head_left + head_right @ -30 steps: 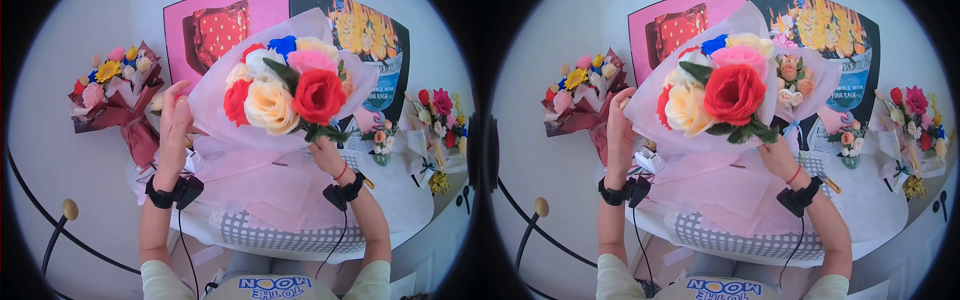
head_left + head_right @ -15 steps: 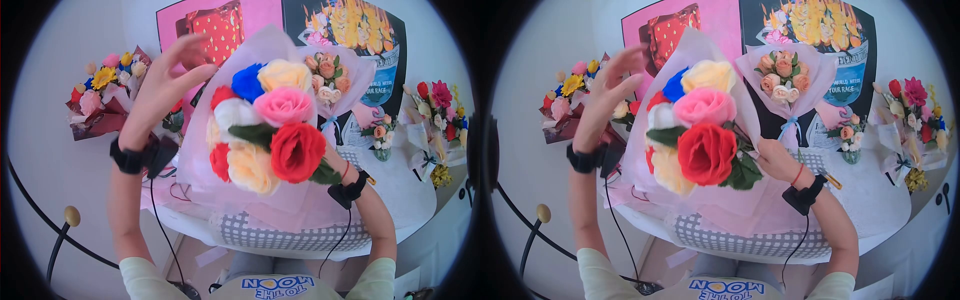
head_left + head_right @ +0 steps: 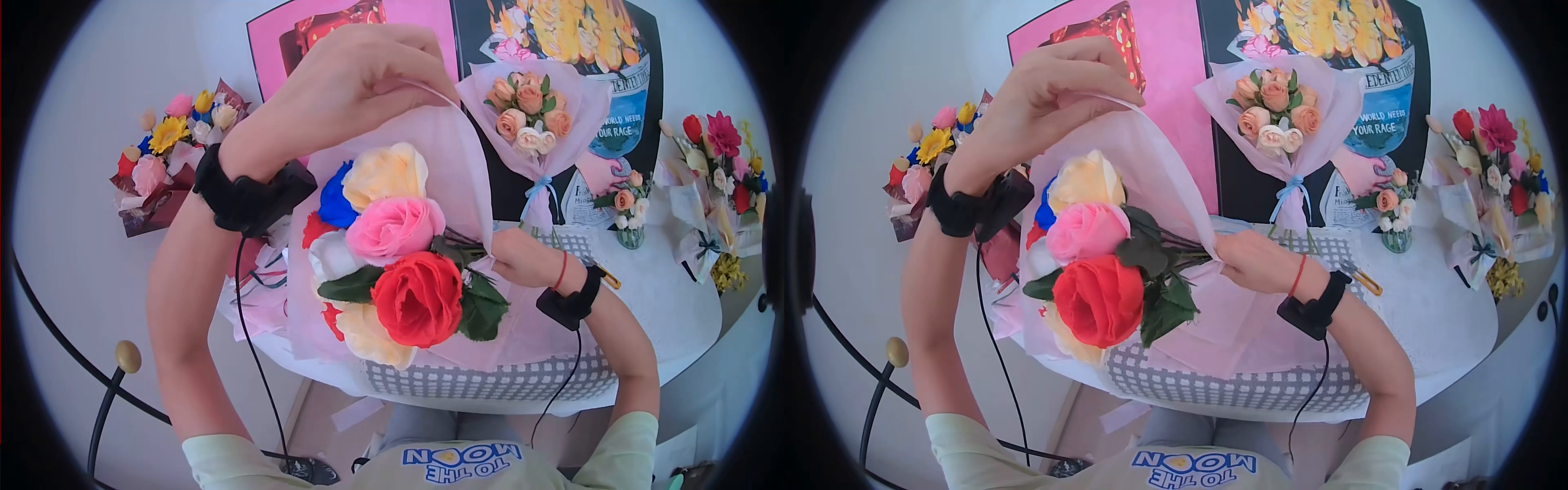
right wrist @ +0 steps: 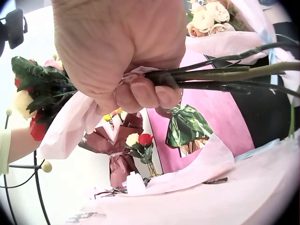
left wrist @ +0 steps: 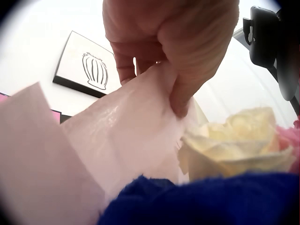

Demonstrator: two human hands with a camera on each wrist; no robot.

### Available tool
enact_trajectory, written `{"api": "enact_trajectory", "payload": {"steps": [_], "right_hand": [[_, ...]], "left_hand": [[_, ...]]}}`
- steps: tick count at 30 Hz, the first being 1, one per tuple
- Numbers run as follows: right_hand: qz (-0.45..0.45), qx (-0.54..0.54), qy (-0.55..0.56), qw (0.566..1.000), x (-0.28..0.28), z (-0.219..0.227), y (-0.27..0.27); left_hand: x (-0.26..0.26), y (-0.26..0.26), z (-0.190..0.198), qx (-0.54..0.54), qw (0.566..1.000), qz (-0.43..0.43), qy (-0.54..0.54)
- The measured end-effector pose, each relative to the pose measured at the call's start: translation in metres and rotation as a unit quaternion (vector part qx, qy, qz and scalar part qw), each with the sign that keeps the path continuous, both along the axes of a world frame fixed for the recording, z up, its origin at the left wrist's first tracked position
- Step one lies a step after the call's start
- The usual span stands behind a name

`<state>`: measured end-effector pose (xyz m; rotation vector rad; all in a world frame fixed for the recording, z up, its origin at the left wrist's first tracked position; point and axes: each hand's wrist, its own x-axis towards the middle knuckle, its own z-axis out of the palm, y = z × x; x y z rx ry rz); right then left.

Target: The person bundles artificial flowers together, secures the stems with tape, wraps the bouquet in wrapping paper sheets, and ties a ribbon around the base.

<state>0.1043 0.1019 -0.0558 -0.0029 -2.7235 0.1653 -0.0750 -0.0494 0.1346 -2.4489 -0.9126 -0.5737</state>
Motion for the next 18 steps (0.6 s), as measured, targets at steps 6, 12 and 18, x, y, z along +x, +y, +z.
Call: {"api": "enact_trajectory", "payload": {"steps": [6, 12, 18], "right_hand": [[-0.013, 0.025, 0.034, 0.999, 0.007, -0.005, 0.008], [-0.024, 0.020, 0.039, 0.999, 0.008, -0.004, 0.006], [-0.005, 0.021, 0.032, 0.999, 0.006, -0.006, 0.009]], "left_hand": [[-0.004, -0.010, -0.006, -0.012, 0.982, 0.010, -0.188], [-0.024, -0.014, -0.010, -0.106, 0.956, 0.250, -0.112], [-0.006, -0.013, -0.004, -0.047, 0.971, 0.220, -0.081]]}}
